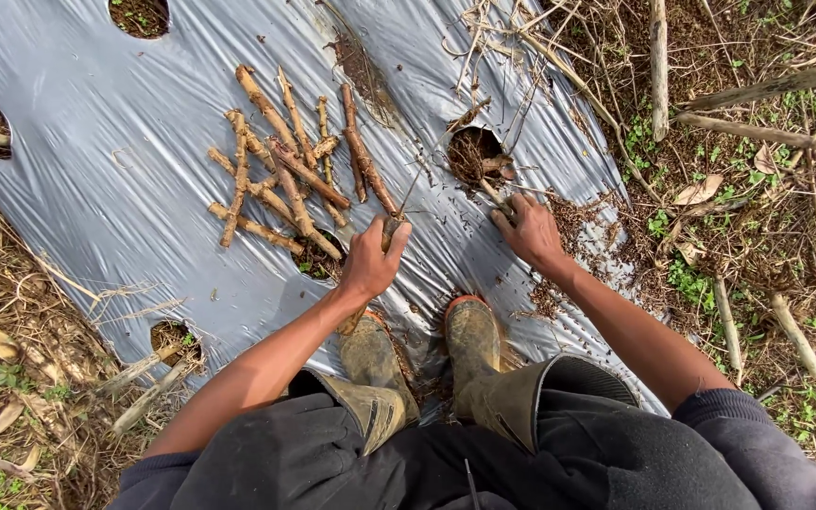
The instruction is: The person uses a machete to clear debris from holes in a plastic sheet and then places small wooden cuttings into the holes. The person handles the cuttings and the machete to prepare the planting sites.
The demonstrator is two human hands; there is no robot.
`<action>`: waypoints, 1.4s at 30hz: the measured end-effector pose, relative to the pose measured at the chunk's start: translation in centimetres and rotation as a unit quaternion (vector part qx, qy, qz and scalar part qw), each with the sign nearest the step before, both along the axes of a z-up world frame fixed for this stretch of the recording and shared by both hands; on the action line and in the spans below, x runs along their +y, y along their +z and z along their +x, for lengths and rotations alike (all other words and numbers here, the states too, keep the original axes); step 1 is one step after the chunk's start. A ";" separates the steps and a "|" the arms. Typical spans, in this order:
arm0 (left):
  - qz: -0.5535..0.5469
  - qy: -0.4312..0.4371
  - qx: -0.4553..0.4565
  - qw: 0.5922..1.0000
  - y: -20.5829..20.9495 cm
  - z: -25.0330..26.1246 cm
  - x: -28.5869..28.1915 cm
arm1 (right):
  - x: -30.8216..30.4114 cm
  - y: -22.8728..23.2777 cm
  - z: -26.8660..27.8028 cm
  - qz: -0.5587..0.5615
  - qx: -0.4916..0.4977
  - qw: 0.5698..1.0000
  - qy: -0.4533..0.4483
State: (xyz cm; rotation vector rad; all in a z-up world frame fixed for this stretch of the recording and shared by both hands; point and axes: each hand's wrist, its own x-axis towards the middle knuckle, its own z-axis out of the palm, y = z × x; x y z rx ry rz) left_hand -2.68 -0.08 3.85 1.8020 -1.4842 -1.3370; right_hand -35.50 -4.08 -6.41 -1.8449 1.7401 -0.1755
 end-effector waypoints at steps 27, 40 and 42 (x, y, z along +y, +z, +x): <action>0.023 -0.036 -0.061 0.997 -2.3 0.8 2.8 | -14.9 12.5 -6.6 -0.377 0.057 0.921 -0.080; 0.111 0.053 -0.064 0.990 -2.0 2.3 3.1 | -7.3 6.4 3.6 -0.028 0.116 0.972 0.201; 0.109 0.046 -0.057 0.991 -2.3 2.2 3.3 | -7.2 7.6 3.6 0.133 -0.091 0.986 -0.040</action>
